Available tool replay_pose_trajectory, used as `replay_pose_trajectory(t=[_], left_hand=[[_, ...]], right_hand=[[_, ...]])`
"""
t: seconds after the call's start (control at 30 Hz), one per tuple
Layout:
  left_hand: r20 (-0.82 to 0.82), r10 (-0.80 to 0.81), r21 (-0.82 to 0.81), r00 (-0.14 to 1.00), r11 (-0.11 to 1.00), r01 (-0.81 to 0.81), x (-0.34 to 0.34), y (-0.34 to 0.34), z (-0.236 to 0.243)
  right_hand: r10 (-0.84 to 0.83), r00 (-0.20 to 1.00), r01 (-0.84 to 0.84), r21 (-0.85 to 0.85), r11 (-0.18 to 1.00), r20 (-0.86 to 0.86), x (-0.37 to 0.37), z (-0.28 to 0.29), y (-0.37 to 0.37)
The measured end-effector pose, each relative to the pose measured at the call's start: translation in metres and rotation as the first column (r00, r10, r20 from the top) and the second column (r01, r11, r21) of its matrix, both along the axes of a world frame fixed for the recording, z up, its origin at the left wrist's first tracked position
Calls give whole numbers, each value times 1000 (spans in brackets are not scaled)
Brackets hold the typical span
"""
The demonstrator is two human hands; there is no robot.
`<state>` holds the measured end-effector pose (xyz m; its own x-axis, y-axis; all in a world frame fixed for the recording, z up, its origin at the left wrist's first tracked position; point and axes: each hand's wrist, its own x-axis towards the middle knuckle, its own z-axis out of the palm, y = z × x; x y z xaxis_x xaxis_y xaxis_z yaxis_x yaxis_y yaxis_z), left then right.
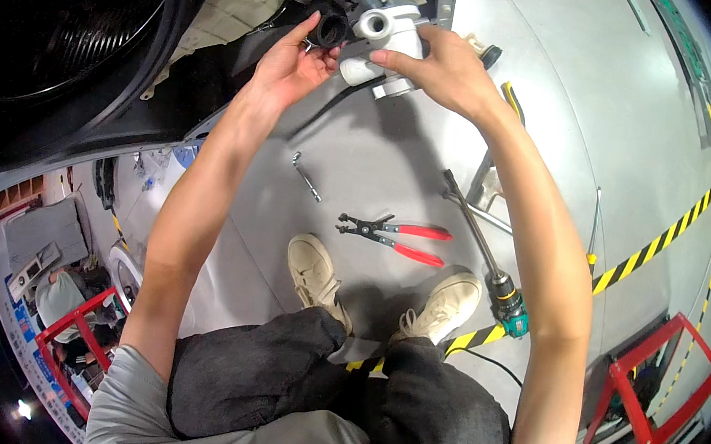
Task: The person attaches a hose and plastic component to a washing machine assembly, using pliers to secure a metal clamp, while another person assists by holding the component.
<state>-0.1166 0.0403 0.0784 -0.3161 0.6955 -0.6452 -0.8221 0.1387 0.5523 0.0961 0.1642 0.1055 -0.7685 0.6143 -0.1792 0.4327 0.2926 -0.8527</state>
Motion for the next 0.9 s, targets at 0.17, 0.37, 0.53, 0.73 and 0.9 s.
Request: replay_pose_trajectory(t=[0.17,0.37,0.53,0.73,0.9], left_hand=[[47,36,8,998,999,-37,2,2,-10],[-43,50,19,998,999,-49,5,-1,-14],[-1,-36,-27,999,999,36,0,-6,-9],[29,-152,15,988,988,151,-12,-3,-11],[30,-116,-31,993,993,117,-14,4,-6]], right_hand=[[-50,994,55,51,997,-95,-20,-17,5],[-112,980,86,-155,984,-165,-21,-21,16],[-72,986,14,-348,937,-154,-26,-27,26],[-49,988,-19,-429,903,-147,-30,-50,36],[-105,988,56,-383,922,-110,-37,-42,44]])
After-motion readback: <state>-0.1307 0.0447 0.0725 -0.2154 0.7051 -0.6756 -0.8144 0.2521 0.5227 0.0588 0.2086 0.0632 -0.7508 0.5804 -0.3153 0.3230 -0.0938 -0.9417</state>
